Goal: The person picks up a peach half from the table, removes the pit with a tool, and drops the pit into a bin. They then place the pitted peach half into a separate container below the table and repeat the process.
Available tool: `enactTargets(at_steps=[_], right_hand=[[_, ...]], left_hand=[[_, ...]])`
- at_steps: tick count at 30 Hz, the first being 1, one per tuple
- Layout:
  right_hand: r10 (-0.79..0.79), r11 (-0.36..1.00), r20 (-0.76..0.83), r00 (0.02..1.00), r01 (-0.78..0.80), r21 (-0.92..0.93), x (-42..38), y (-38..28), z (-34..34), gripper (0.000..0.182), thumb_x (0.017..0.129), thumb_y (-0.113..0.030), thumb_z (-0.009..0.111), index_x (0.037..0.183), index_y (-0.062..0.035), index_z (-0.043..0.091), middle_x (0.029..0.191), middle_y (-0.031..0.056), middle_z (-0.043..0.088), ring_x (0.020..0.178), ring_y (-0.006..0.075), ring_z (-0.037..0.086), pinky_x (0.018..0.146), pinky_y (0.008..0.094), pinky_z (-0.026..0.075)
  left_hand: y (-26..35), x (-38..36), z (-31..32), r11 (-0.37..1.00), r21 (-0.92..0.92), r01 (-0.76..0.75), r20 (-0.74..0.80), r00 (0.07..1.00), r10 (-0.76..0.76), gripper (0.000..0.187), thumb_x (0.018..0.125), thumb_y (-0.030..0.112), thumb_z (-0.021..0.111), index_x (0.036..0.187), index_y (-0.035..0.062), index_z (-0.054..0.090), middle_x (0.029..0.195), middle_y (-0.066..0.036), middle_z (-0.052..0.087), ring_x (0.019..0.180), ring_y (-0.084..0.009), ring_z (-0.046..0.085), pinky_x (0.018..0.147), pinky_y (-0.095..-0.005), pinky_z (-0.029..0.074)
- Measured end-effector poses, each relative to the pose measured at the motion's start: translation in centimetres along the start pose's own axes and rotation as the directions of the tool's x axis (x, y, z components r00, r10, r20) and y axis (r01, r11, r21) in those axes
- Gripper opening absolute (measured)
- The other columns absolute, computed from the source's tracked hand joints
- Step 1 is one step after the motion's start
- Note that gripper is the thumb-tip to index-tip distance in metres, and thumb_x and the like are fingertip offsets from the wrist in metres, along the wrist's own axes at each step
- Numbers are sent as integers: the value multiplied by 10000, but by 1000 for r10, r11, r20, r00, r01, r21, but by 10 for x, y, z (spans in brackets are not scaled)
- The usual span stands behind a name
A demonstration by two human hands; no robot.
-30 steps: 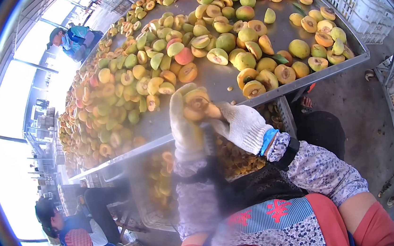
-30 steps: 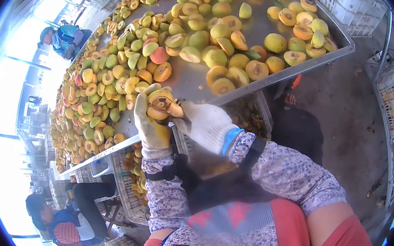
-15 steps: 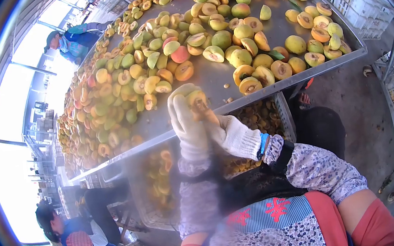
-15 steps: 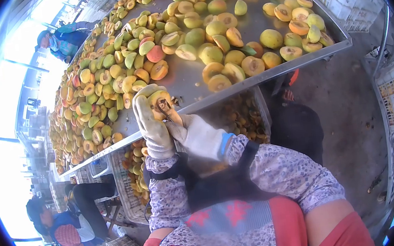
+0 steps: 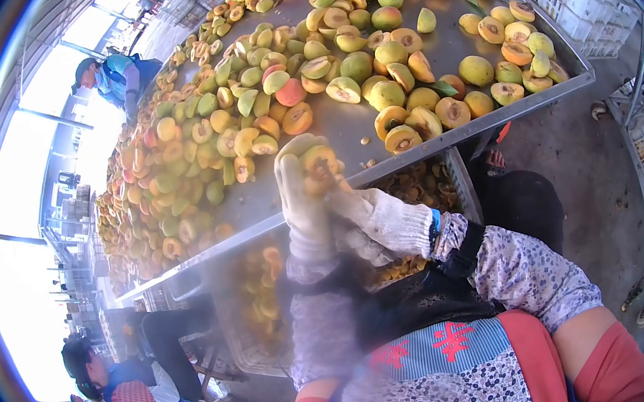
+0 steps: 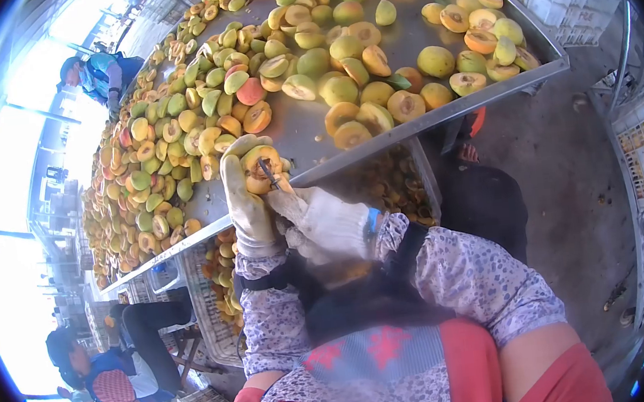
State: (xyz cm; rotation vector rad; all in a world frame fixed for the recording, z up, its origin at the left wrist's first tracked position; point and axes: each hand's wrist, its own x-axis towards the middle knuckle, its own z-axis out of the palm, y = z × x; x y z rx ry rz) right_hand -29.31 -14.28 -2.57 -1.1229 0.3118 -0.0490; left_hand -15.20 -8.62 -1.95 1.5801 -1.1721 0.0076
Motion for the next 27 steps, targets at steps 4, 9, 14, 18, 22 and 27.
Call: enactTargets(at_steps=[4, 9, 14, 18, 22, 27], right_hand=[[-47, 989, -147, 988, 25, -146, 3, -3, 1, 348, 1004, -358, 564, 1002, -13, 607, 705, 45, 574, 702, 207, 607, 610, 379, 507], [-68, 996, -147, 987, 59, -62, 8, 19, 9, 390, 1015, -411, 522, 993, -36, 627, 716, 21, 586, 691, 174, 597, 604, 346, 487], [242, 943, 24, 970, -241, 231, 0, 4, 13, 412, 1023, -465, 473, 913, -93, 612, 676, 2, 562, 541, 124, 511, 499, 290, 411], [220, 973, 50, 974, -223, 67, -6, -3, 8, 414, 1011, -501, 484, 853, -132, 586, 601, -32, 496, 428, 106, 416, 396, 270, 323], [358, 877, 272, 893, -421, 229, -9, -7, -6, 450, 1005, -535, 476, 831, -135, 589, 582, -42, 489, 419, 110, 430, 383, 272, 340], [-250, 923, 313, 916, 323, -210, -3, 19, -21, 509, 992, -601, 442, 811, -144, 576, 581, -47, 486, 436, 109, 448, 391, 276, 356]], left_hand=[[24, 10, -5, 461, -681, 569, 284, 785, -550, 546, 1007, 521, 473, 1178, 14, 582, 1069, -134, 632, 860, -237, 661, 738, -360, 567], [14, 8, 1, 508, -599, 619, 213, 735, -644, 488, 978, 488, 566, 962, 4, 629, 836, -127, 651, 718, -237, 672, 616, -348, 576], [12, 13, -6, 585, -507, 633, 229, 754, -616, 482, 976, 465, 583, 826, 7, 611, 745, -132, 643, 635, -218, 652, 547, -324, 549], [3, 9, -11, 622, -467, 629, 321, 775, -544, 499, 979, 465, 571, 806, 0, 622, 711, -141, 641, 583, -222, 622, 538, -325, 517], [-8, 3, -11, 639, -580, 505, 348, 863, -365, 532, 981, 476, 554, 783, -12, 633, 682, -155, 635, 555, -222, 600, 537, -327, 495], [4, 1, -7, 683, -414, 602, 389, 795, -465, 520, 986, 485, 544, 811, -4, 579, 747, -164, 647, 610, -238, 627, 559, -339, 519]])
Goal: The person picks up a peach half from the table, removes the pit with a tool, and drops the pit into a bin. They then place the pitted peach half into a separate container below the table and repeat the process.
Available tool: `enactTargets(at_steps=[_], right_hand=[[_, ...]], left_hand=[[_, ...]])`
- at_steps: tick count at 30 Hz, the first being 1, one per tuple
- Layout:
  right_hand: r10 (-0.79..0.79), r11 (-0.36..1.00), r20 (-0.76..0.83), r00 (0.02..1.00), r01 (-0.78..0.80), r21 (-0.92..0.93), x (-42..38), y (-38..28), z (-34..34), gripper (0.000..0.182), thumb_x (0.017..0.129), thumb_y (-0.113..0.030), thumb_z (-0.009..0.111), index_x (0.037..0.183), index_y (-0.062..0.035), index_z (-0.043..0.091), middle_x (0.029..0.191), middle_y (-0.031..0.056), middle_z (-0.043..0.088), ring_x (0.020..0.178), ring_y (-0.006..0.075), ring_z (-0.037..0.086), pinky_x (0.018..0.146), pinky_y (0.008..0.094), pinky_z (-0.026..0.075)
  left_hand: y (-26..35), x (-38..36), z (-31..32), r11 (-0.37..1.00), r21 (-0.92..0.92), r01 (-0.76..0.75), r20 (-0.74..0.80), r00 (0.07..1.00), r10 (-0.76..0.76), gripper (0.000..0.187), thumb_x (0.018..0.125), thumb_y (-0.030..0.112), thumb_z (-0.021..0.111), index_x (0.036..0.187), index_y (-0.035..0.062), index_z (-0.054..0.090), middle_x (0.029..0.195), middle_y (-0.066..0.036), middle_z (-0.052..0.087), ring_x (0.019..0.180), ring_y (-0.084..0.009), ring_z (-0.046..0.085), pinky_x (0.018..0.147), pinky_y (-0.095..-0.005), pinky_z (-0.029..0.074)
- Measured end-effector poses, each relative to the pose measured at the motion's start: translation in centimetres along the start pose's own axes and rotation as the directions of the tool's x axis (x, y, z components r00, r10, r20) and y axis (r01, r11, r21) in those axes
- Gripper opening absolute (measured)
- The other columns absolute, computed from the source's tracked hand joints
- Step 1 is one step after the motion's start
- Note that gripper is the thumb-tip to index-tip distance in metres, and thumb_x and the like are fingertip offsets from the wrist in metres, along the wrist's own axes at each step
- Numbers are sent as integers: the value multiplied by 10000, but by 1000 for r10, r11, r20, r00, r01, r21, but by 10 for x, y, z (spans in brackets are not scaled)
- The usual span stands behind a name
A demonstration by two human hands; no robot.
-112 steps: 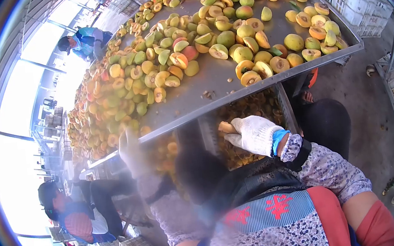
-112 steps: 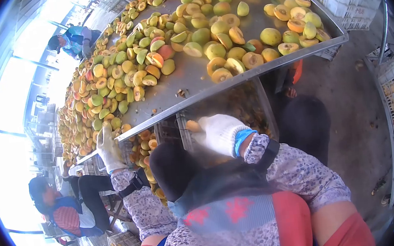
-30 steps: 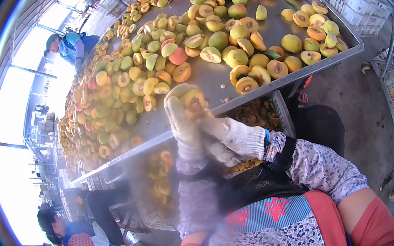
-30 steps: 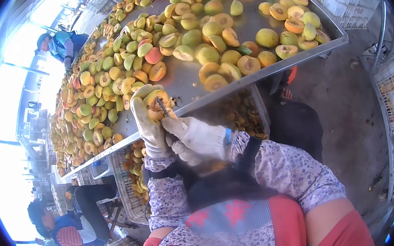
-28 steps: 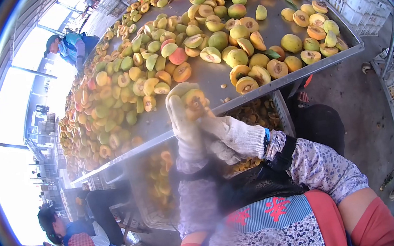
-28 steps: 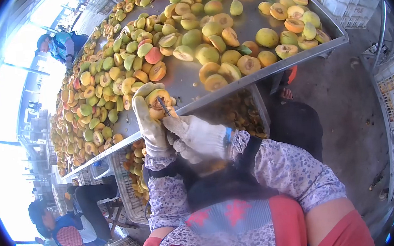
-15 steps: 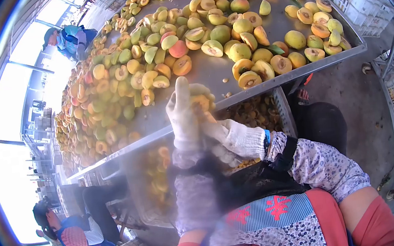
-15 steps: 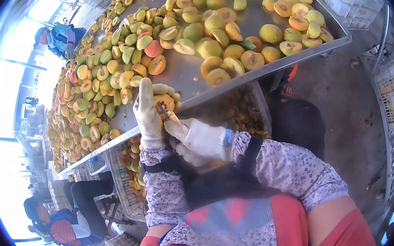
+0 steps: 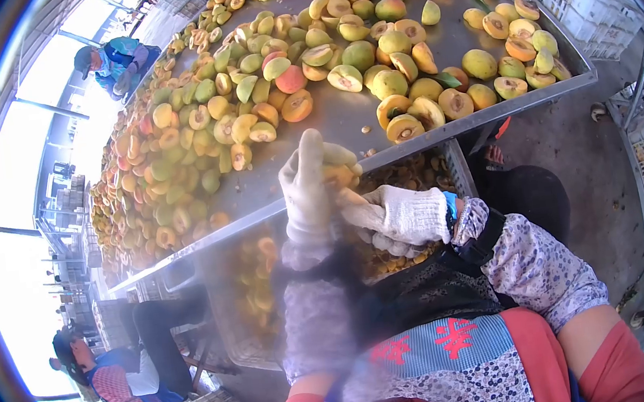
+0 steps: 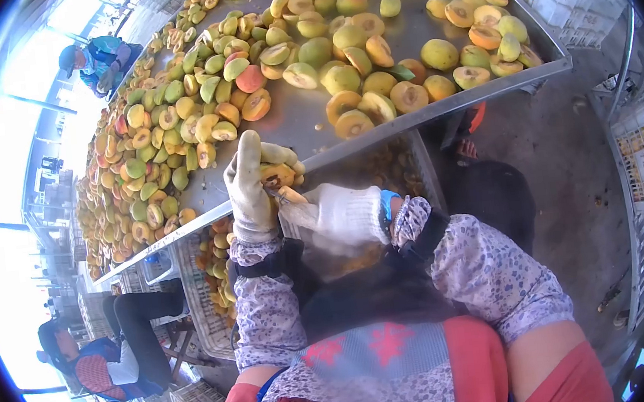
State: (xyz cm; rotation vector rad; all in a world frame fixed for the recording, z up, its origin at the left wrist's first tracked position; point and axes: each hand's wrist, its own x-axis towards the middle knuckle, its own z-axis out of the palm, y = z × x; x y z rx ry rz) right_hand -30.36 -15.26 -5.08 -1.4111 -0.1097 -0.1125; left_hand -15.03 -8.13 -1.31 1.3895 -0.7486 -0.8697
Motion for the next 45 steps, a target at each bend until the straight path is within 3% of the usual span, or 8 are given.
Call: enactTargets(at_steps=[2, 7, 13, 18, 23, 29, 36, 45], right_hand=[[574, 727, 48, 818, -536, 429, -2, -29, 11, 497, 988, -605, 449, 804, -158, 566, 577, -53, 465, 444, 105, 433, 387, 278, 333], [353, 412, 295, 888, -431, 803, 1, -13, 14, 449, 975, -592, 496, 826, -178, 581, 572, -73, 424, 428, 75, 345, 376, 260, 245], [195, 975, -90, 977, -204, -93, 10, -6, 13, 497, 996, -484, 489, 1023, -14, 649, 836, 194, 682, 809, 354, 651, 775, 417, 496], [445, 555, -183, 877, -430, -712, 4, -21, 13, 433, 929, -433, 596, 1044, -24, 679, 916, 242, 694, 899, 417, 667, 783, 470, 517], [264, 441, -416, 870, -493, -750, -8, -3, -1, 445, 936, -442, 575, 954, -7, 669, 864, 238, 694, 878, 410, 670, 793, 489, 525], [132, 528, -429, 893, -430, -732, 1, 4, 5, 421, 924, -436, 602, 979, -20, 643, 861, 233, 691, 874, 410, 669, 776, 503, 519], [166, 514, -398, 902, -423, -746, 9, 1, 7, 404, 918, -433, 612, 964, -32, 627, 854, 231, 690, 863, 416, 667, 769, 510, 518], [-38, 738, -500, 865, -313, -598, 15, -16, 10, 399, 962, -386, 561, 962, 5, 643, 901, 249, 672, 893, 421, 646, 776, 484, 504]], left_hand=[[2, -5, 14, 978, -185, -95, -125, 989, 73, 499, 987, 497, 536, 810, 32, 577, 778, -152, 649, 640, -237, 636, 570, -348, 536], [5, -4, 27, 869, -494, -34, -216, 973, -84, 388, 988, 471, 545, 796, 134, 560, 794, -66, 629, 683, -233, 635, 573, -354, 543], [9, -15, 11, 710, -704, -26, -177, 974, -139, 298, 977, 428, 570, 897, 144, 528, 870, -33, 587, 800, -210, 599, 645, -353, 521], [2, -47, -89, 601, -715, -358, -350, 927, 136, 199, 993, 308, 559, 1033, 120, 608, 940, -18, 632, 827, -187, 625, 755, -348, 598], [25, -119, -197, 795, 598, 101, -516, 808, 285, 407, 1002, 374, 554, 1215, 30, 601, 1127, -99, 641, 996, -206, 622, 815, -334, 552], [48, -39, -151, 901, 398, 174, -648, 749, 141, 435, 849, 328, 723, 1159, 34, 642, 938, -162, 665, 794, -274, 669, 701, -339, 528], [-35, 87, -165, -13, 948, 318, -300, 908, 292, 564, 883, 483, 610, 1240, 46, 620, 1160, -213, 664, 1167, -352, 592, 968, -414, 458], [17, 31, -126, 786, 616, 63, -134, 991, 26, 560, 814, 166, 747, 1307, 1, 537, 1198, -107, 612, 1087, -185, 597, 939, -306, 479]])
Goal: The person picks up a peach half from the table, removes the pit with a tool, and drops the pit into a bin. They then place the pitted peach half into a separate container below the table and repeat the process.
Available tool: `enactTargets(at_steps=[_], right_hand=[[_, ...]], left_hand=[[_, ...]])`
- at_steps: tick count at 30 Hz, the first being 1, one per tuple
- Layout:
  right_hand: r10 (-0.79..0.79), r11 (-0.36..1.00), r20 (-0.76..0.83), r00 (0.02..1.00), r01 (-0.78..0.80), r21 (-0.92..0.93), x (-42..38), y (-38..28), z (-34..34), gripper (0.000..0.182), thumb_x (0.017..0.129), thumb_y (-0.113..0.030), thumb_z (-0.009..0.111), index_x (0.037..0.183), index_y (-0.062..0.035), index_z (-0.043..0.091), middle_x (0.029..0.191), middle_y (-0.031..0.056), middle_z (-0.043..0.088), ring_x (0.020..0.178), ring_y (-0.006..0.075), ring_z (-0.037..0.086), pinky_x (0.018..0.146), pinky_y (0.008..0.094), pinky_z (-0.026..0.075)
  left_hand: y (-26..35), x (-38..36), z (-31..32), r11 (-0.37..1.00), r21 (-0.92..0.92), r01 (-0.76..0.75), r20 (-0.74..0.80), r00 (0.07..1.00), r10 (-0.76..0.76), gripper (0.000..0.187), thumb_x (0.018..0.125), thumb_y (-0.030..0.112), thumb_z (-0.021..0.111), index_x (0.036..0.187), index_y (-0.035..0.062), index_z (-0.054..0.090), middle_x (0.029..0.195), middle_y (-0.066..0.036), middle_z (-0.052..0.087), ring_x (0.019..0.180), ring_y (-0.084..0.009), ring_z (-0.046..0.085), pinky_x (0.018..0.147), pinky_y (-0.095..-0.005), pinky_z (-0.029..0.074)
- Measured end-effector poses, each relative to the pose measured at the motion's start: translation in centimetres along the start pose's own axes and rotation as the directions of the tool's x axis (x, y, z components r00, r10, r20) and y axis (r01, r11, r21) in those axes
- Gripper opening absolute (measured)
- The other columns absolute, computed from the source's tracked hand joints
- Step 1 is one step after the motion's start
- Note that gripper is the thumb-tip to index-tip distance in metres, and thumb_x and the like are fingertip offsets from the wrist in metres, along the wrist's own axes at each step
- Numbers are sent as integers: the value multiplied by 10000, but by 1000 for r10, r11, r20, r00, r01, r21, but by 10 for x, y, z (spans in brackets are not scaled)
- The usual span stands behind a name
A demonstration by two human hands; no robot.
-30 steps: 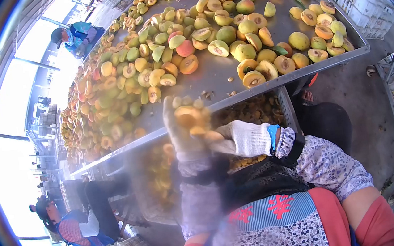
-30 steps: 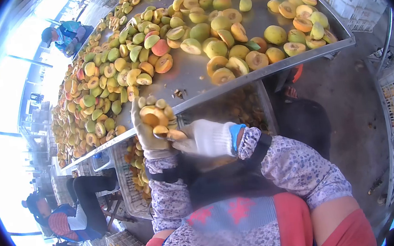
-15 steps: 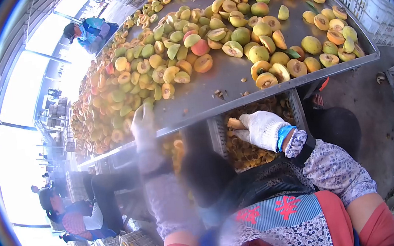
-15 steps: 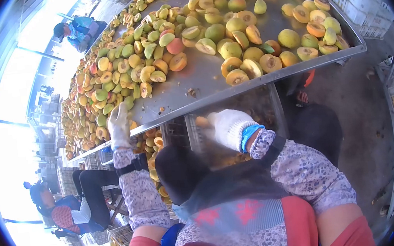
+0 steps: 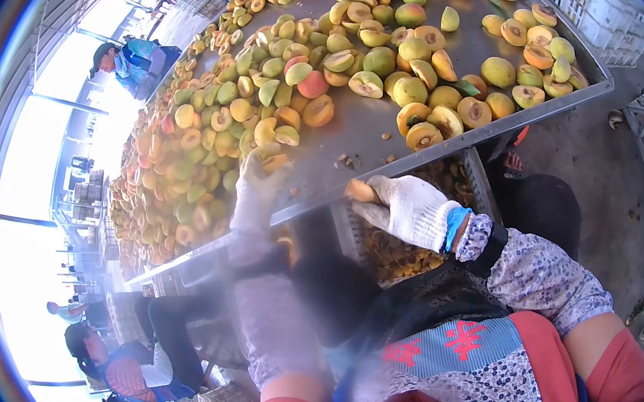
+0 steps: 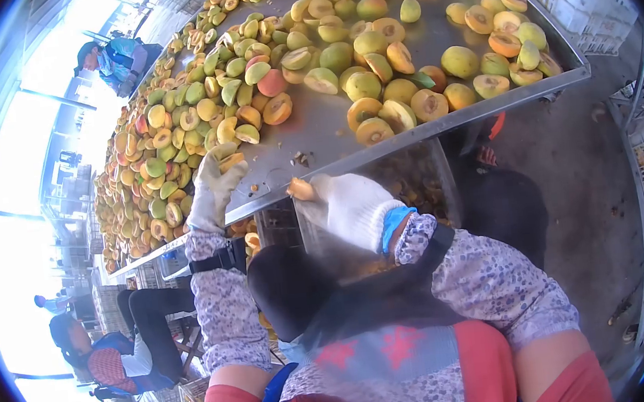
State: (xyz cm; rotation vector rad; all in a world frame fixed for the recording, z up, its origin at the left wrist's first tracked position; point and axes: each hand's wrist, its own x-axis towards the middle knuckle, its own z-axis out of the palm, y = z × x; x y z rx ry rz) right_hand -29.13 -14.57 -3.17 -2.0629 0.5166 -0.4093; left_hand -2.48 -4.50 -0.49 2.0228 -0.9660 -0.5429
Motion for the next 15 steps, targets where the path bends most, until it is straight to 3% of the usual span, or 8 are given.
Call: enactTargets(at_steps=[3, 4, 6, 8, 9, 11, 13, 15], right_hand=[[69, 916, -85, 994, -30, 399, 4, -3, 0, 403, 977, -374, 551, 1001, 18, 644, 873, 255, 664, 881, 426, 638, 782, 452, 498], [149, 898, 14, 989, -141, 417, 3, -7, -8, 413, 989, -366, 537, 1076, 24, 643, 887, 254, 666, 904, 424, 628, 794, 427, 494], [183, 825, 71, 981, -192, 531, 4, -11, -14, 411, 991, -356, 535, 1106, 26, 632, 931, 254, 668, 928, 424, 626, 799, 427, 495], [225, 581, 206, 952, -301, 756, -1, -23, -26, 391, 997, -317, 541, 1188, 19, 600, 1005, 222, 668, 949, 381, 640, 809, 415, 498], [229, 581, 197, 953, -296, 758, -2, -14, -21, 391, 997, -317, 541, 1188, 19, 600, 1005, 222, 668, 949, 381, 640, 809, 415, 498], [-235, 870, -217, 947, 305, 388, -2, 10, -6, 356, 1001, -283, 542, 1198, 9, 594, 989, 206, 660, 926, 354, 649, 800, 406, 499], [-119, 864, -188, 975, 195, 464, 0, 8, -9, 342, 997, -278, 544, 1178, 8, 597, 976, 211, 660, 927, 366, 645, 791, 414, 501], [98, 797, -90, 991, -24, 604, 3, 2, -11, 315, 991, -266, 549, 1139, 7, 602, 949, 219, 658, 929, 389, 638, 775, 430, 507]], left_hand=[[58, -41, 20, 956, 131, -262, 164, 957, 239, 660, 826, 103, 743, 1401, 6, 434, 1315, -112, 520, 1167, -189, 554, 972, -324, 477], [63, -48, 27, 955, 128, -267, 168, 955, 244, 660, 826, 103, 743, 1401, 6, 434, 1315, -112, 520, 1167, -189, 554, 972, -324, 477], [72, -59, 44, 924, -92, -372, 290, 877, 382, 677, 820, 39, 720, 1431, 58, 428, 1352, -91, 489, 1163, -186, 535, 976, -333, 481], [81, -69, 63, 893, -271, -359, 242, 873, 424, 721, 818, 34, 732, 1453, 60, 391, 1356, -97, 486, 1158, -196, 536, 988, -332, 470], [85, -71, 74, 834, -438, -334, 187, 874, 449, 767, 815, 29, 743, 1475, 61, 355, 1361, -102, 483, 1153, -207, 538, 999, -331, 459], [90, -70, 94, 805, -478, -352, 145, 872, 468, 698, 876, 69, 711, 1470, 60, 345, 1325, -100, 502, 1115, -187, 544, 977, -321, 462], [100, -72, 111, 618, -779, -106, 47, 973, 226, 537, 930, 98, 660, 1411, 62, 425, 1388, -99, 496, 1239, -219, 506, 1063, -407, 434], [96, -62, 121, 593, -791, -153, -32, 977, 209, 432, 992, 239, 578, 1372, 67, 467, 1335, -108, 535, 1188, -225, 538, 1023, -411, 461]])
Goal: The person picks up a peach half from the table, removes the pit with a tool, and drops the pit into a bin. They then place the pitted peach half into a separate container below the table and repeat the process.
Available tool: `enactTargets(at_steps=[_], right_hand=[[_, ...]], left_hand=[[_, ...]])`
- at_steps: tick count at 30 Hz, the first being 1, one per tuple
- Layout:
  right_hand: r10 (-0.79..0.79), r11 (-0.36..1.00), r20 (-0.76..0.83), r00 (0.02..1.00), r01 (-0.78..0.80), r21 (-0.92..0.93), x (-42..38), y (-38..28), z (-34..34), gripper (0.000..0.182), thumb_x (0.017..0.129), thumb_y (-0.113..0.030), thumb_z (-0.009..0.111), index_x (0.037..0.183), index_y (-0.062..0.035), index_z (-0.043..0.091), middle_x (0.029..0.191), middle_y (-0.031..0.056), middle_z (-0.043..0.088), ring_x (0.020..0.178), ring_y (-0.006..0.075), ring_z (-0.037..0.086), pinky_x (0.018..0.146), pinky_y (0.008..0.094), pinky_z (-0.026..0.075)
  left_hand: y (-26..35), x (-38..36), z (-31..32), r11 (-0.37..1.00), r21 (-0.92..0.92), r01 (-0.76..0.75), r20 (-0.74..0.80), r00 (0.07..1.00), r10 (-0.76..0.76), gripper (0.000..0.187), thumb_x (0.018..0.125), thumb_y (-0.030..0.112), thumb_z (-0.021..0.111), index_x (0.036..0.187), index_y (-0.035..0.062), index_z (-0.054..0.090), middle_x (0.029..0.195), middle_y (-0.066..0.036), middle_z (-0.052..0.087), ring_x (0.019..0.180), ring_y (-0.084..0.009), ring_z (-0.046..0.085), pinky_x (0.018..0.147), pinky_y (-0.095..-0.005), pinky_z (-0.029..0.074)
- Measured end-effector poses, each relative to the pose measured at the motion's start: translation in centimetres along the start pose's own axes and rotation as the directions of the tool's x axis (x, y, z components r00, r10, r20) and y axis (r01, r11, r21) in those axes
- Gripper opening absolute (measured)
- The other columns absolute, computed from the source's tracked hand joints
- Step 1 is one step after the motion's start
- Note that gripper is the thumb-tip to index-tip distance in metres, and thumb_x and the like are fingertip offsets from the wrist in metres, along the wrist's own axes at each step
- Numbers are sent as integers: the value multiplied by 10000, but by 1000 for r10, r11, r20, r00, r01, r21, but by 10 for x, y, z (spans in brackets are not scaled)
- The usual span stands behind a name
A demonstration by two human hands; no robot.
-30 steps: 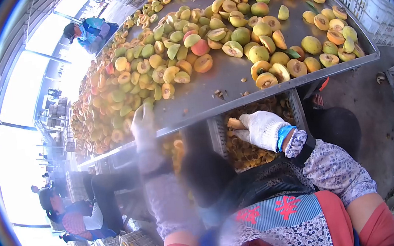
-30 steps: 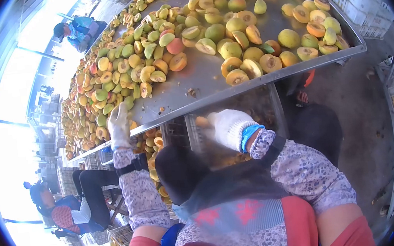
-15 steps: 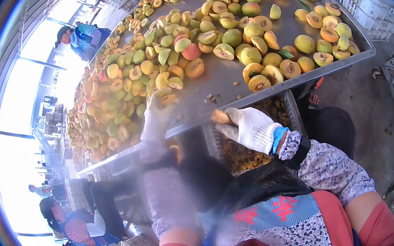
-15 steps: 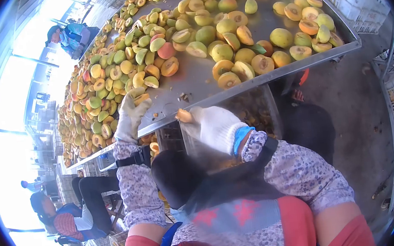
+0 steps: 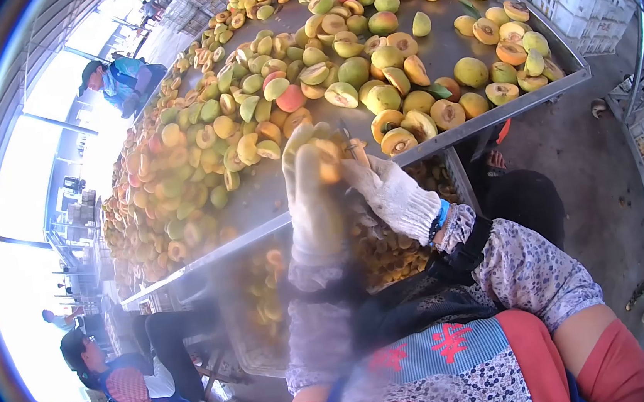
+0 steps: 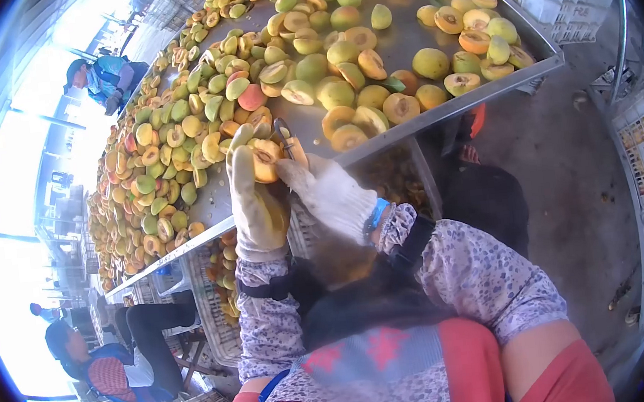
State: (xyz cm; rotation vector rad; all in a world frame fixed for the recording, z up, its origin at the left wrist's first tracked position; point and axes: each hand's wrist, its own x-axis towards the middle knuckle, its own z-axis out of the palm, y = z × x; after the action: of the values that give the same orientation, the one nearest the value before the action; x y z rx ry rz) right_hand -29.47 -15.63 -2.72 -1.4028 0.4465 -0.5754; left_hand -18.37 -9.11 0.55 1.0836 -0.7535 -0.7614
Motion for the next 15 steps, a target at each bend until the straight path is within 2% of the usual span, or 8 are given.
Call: enactTargets(at_steps=[2, 3, 5, 6, 8, 9, 13, 15], right_hand=[[231, 965, -20, 973, -227, 132, 3, -3, 2, 290, 984, -254, 553, 1100, 6, 607, 923, 228, 657, 930, 412, 630, 758, 446, 513], [231, 965, -20, 973, -227, 131, 2, -2, 3, 290, 984, -254, 553, 1100, 6, 607, 923, 228, 657, 930, 412, 630, 758, 446, 513], [-49, 950, -72, 996, 24, -313, -2, 2, 3, 308, 975, -289, 564, 1059, 4, 608, 879, 241, 660, 878, 423, 634, 732, 479, 509], [-42, 949, -71, 997, 17, -315, -2, 4, 4, 308, 975, -289, 564, 1059, 4, 608, 879, 241, 660, 878, 423, 634, 732, 479, 509], [-112, 845, -29, 993, 79, -529, -5, 3, 6, 352, 973, -332, 562, 1062, 6, 611, 866, 254, 661, 839, 438, 630, 717, 501, 497], [-16, 822, 6, 1000, 16, -569, -4, -6, 5, 368, 972, -354, 558, 1042, 2, 617, 854, 254, 660, 828, 448, 625, 717, 508, 496], [-30, 815, 40, 999, 47, -578, -3, -3, 10, 367, 981, -347, 549, 1025, 10, 623, 865, 256, 660, 846, 444, 627, 722, 498, 497], [-77, 917, 49, 996, 90, -388, -1, 11, 15, 364, 990, -347, 540, 1021, 3, 631, 871, 252, 660, 864, 445, 626, 721, 487, 494]], left_hand=[[-7, 9, -5, 920, -383, 83, -146, 978, -149, 423, 1002, 321, 539, 1337, 66, 498, 1239, -112, 581, 1137, -237, 559, 972, -408, 483], [-14, 13, -4, 929, -365, 62, -172, 976, -133, 451, 1007, 407, 497, 1288, 56, 538, 1127, -121, 612, 1021, -249, 598, 891, -408, 514], [-17, 14, -12, 928, -364, 83, -198, 966, -164, 460, 1006, 425, 489, 1265, 50, 552, 1091, -122, 618, 958, -250, 610, 847, -411, 526], [-17, 13, -14, 927, -360, 106, -224, 955, -196, 472, 1006, 443, 481, 1242, 44, 567, 1054, -124, 624, 895, -251, 623, 803, -414, 538], [-16, 9, -15, 929, -351, 122, -241, 947, -215, 492, 1009, 468, 457, 1212, 39, 586, 1006, -126, 637, 810, -261, 646, 742, -413, 552], [-14, 8, -16, 937, -321, 140, -214, 953, -216, 487, 1011, 466, 454, 1197, 38, 591, 997, -123, 641, 806, -264, 655, 737, -408, 555], [-12, 4, -14, 941, -306, 143, -227, 949, -218, 477, 1015, 464, 444, 1155, 36, 604, 969, -120, 650, 790, -275, 673, 734, -399, 562], [-13, 1, -7, 943, -317, 103, -252, 949, -188, 475, 1015, 462, 445, 1151, 36, 603, 968, -120, 649, 784, -273, 670, 737, -399, 562]])
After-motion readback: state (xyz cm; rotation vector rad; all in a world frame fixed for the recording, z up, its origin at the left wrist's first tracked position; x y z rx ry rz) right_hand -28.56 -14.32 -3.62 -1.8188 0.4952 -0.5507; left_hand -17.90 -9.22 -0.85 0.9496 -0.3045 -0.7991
